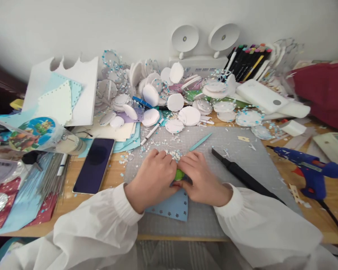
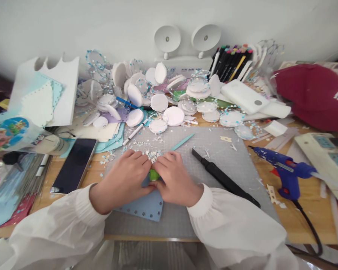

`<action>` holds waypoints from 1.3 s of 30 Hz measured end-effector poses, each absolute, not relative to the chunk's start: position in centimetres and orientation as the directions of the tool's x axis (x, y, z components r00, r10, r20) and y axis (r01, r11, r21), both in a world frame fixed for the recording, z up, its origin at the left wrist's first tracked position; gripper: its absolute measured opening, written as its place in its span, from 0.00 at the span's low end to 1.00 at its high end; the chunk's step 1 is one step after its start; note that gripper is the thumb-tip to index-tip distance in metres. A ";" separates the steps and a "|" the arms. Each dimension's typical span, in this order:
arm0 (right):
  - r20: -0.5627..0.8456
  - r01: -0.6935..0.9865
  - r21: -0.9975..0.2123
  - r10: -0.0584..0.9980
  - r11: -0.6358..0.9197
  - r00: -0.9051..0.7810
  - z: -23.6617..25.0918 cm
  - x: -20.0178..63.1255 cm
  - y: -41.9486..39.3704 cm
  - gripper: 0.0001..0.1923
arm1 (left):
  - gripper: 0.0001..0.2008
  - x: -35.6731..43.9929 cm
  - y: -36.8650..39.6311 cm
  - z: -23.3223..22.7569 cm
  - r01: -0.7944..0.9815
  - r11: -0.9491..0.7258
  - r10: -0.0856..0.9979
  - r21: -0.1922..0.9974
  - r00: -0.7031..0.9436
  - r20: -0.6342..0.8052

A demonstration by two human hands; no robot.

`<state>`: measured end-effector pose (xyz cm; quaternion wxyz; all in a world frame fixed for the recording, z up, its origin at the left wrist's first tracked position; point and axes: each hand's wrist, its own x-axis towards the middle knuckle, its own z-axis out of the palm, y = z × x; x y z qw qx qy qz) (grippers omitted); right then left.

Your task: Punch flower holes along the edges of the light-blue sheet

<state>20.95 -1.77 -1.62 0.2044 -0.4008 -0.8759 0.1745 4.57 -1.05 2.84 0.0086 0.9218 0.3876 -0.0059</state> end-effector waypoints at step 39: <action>0.235 0.517 -0.617 0.766 0.593 -0.598 -1.4 21.6 -1.9 0.12 | 0.03 1.0 0.2 4.4 0.737 -0.668 0.693 0.103 0.666 -0.276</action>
